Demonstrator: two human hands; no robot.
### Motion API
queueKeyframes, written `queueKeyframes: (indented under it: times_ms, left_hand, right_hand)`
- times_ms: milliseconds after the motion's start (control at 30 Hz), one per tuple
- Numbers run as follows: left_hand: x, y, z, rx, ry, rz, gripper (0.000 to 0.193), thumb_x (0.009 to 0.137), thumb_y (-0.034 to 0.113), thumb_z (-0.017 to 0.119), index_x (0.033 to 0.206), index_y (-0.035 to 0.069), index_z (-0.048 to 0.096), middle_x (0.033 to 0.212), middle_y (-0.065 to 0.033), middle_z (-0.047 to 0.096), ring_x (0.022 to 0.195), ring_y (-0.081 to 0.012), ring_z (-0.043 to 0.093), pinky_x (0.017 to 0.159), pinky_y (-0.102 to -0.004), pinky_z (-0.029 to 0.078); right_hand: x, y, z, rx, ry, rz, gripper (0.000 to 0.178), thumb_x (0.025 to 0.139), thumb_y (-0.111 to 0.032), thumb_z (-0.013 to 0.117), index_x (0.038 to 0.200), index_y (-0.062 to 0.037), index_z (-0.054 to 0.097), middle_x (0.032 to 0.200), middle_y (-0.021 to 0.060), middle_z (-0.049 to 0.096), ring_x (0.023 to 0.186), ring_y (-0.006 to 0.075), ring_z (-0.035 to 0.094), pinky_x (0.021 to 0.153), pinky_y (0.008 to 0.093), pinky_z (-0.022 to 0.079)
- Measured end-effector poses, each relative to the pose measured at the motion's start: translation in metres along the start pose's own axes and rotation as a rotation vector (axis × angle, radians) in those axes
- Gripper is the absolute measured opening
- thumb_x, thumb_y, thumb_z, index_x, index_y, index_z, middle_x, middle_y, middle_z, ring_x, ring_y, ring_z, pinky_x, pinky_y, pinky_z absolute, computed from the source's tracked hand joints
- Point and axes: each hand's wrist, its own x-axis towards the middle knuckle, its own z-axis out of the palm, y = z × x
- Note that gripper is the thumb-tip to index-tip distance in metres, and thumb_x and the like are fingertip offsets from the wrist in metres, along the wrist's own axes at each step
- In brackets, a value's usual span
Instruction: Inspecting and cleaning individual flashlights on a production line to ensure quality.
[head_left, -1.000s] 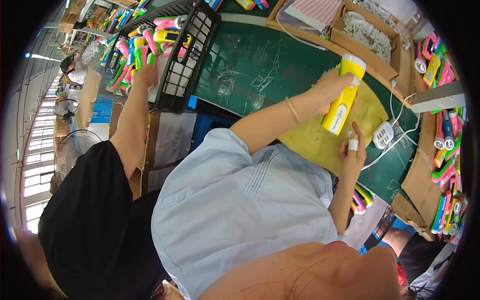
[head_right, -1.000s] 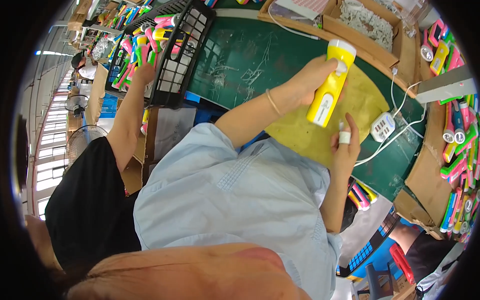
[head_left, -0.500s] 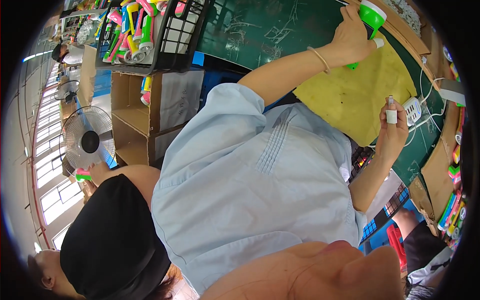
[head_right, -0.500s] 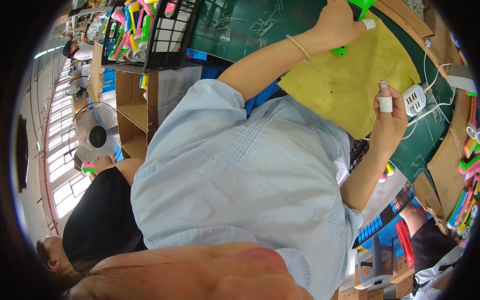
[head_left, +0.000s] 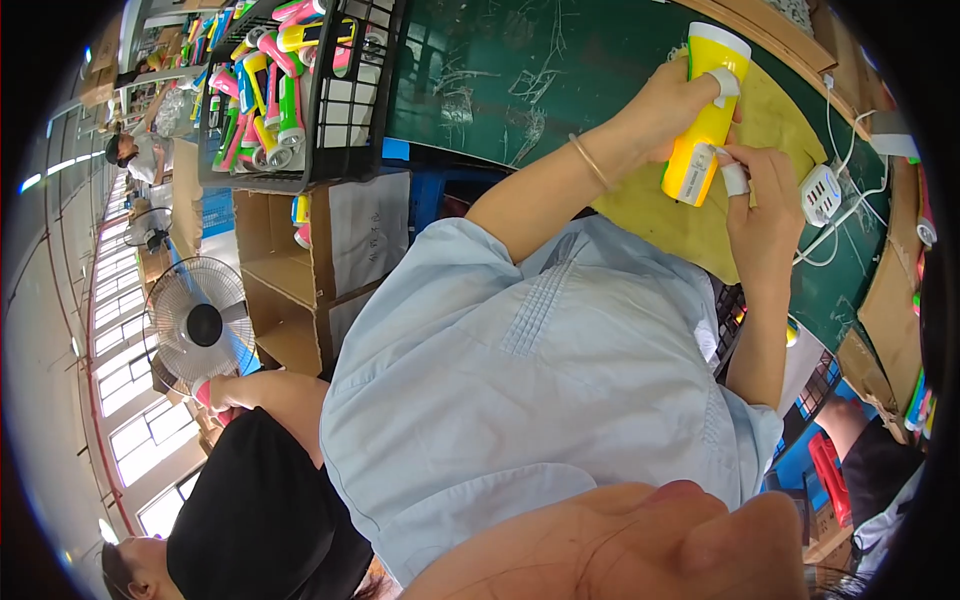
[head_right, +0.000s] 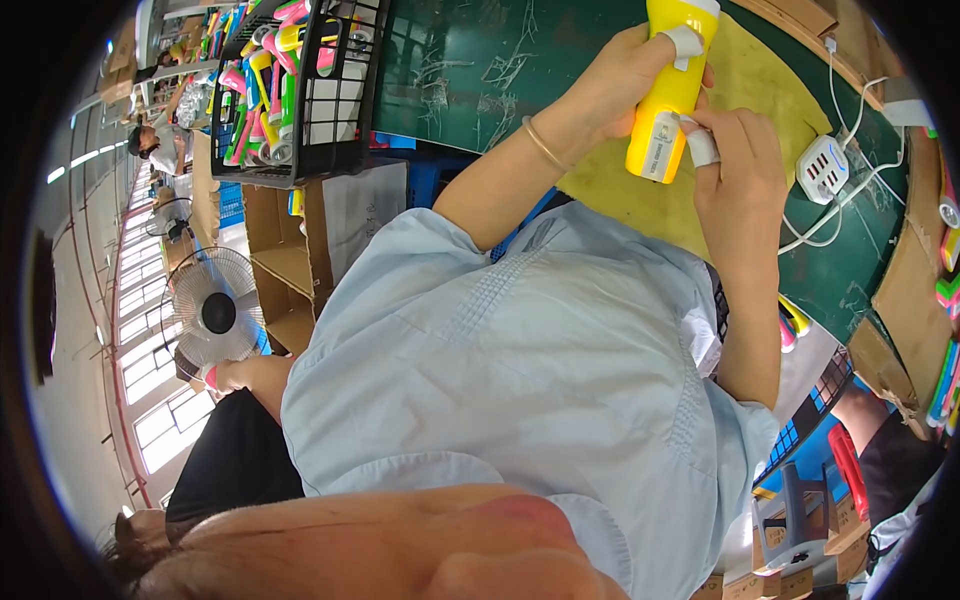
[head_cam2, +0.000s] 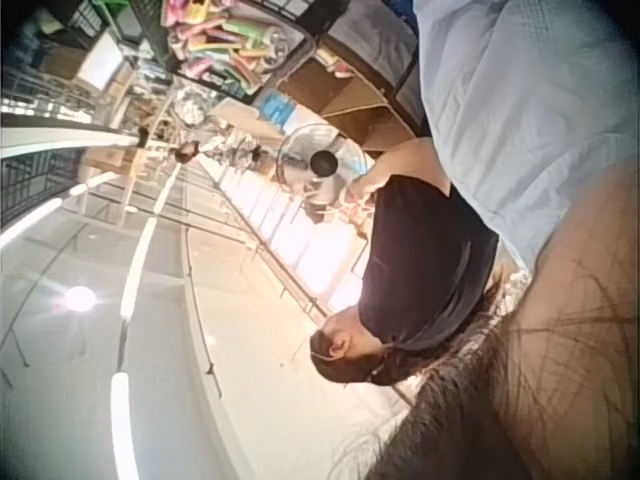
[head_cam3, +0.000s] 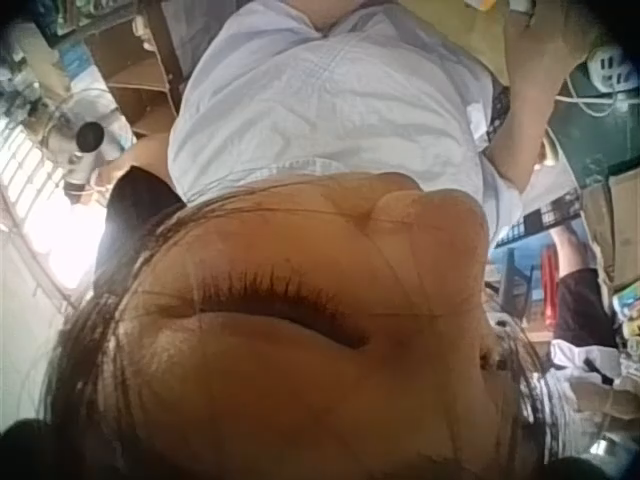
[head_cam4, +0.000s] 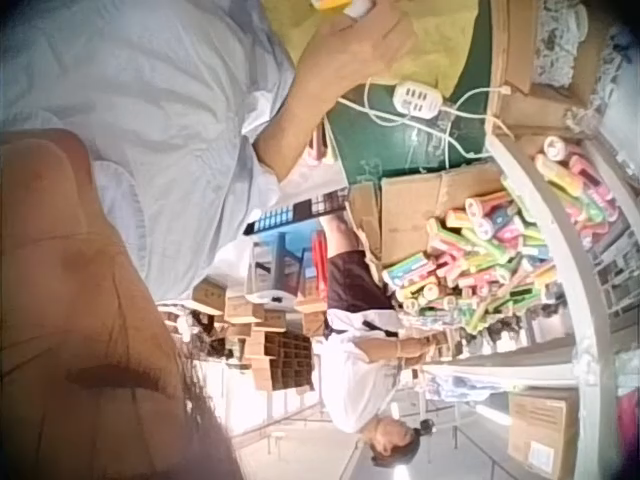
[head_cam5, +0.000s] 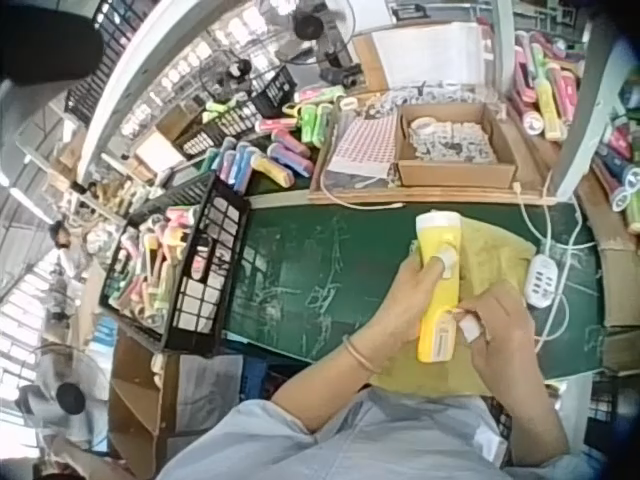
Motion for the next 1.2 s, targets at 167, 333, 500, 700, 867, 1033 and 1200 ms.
queueKeyframes:
  times_ms: [167, 333, 500, 700, 867, 1033, 1200]
  left_hand:
    - [0.002, -0.009, 0.001, 0.182, -0.063, 0.220, 0.028, 0.081, 0.019, 0.053, 0.101, 0.001, 0.044, 0.077, -0.0129, 0.056, 0.061, -0.0226, 0.058, 0.054, -0.0343, 0.049]
    - [-0.008, 0.001, -0.004, -0.161, -0.181, 0.201, 0.034, 0.086, 0.031, 0.051, 0.103, 0.003, 0.043, 0.076, -0.0127, 0.056, 0.063, -0.0233, 0.059, 0.055, -0.0339, 0.049]
    - [-0.012, -0.005, -0.010, -0.639, -0.323, -0.057, 0.072, 0.074, 0.072, 0.033, 0.105, 0.009, 0.046, 0.081, -0.0058, 0.055, 0.062, -0.0236, 0.056, 0.058, -0.0370, 0.046]
    - [-0.014, -0.009, -0.010, -0.989, -0.392, -0.132, 0.070, 0.072, 0.072, 0.035, 0.104, 0.011, 0.047, 0.074, -0.0013, 0.049, 0.061, -0.0174, 0.047, 0.057, -0.0318, 0.041]
    - [-0.018, -0.012, 0.004, -0.795, -0.447, 0.096, 0.074, 0.069, 0.075, 0.036, 0.104, 0.010, 0.046, 0.071, -0.0038, 0.047, 0.066, -0.0177, 0.044, 0.065, -0.0334, 0.039]
    - [-0.022, -0.006, 0.007, -0.156, -0.100, 0.203, 0.077, 0.072, 0.073, 0.033, 0.106, 0.005, 0.042, 0.078, -0.0066, 0.052, 0.073, -0.0203, 0.053, 0.069, -0.0331, 0.045]
    - [-0.020, 0.014, -0.004, -0.229, -0.091, 0.142, 0.029, 0.080, 0.017, 0.054, 0.103, 0.004, 0.043, 0.083, -0.0092, 0.053, 0.073, -0.0200, 0.057, 0.064, -0.0368, 0.050]
  right_hand:
    - [0.010, 0.003, -0.004, -0.354, -0.158, -0.365, 0.020, 0.062, 0.005, 0.055, 0.081, -0.0016, 0.055, 0.073, 0.0107, 0.049, 0.068, 0.0258, 0.048, 0.061, 0.0357, 0.040]
    - [-0.010, 0.003, -0.022, 0.339, -0.461, 0.029, 0.018, 0.069, -0.001, 0.062, 0.086, -0.0026, 0.056, 0.078, 0.0092, 0.051, 0.078, 0.0246, 0.052, 0.065, 0.0309, 0.042]
    - [-0.037, -0.006, 0.002, 0.035, -0.155, -0.463, 0.019, 0.062, -0.001, 0.063, 0.080, 0.0003, 0.056, 0.081, 0.0081, 0.050, 0.071, 0.0212, 0.050, 0.060, 0.0316, 0.041]
    - [-0.045, -0.013, -0.001, 0.118, -0.228, -0.742, 0.028, 0.058, -0.003, 0.064, 0.086, 0.0001, 0.059, 0.075, 0.0047, 0.048, 0.066, 0.0185, 0.047, 0.055, 0.0292, 0.039]
    - [-0.036, -0.027, 0.022, -0.030, 0.196, -0.125, 0.058, 0.059, -0.018, 0.075, 0.108, -0.0039, 0.048, 0.083, 0.0107, 0.050, 0.069, 0.0265, 0.049, 0.057, 0.0348, 0.040]
    - [-0.024, -0.005, 0.029, 0.149, 0.012, 0.370, 0.033, 0.073, -0.023, 0.066, 0.088, -0.0004, 0.048, 0.083, 0.0121, 0.049, 0.070, 0.0238, 0.049, 0.056, 0.0325, 0.040]
    - [-0.029, 0.018, 0.021, 0.398, 0.014, 0.226, 0.021, 0.089, -0.020, 0.044, 0.090, 0.0000, 0.052, 0.073, 0.0078, 0.049, 0.067, 0.0155, 0.046, 0.062, 0.0261, 0.038]
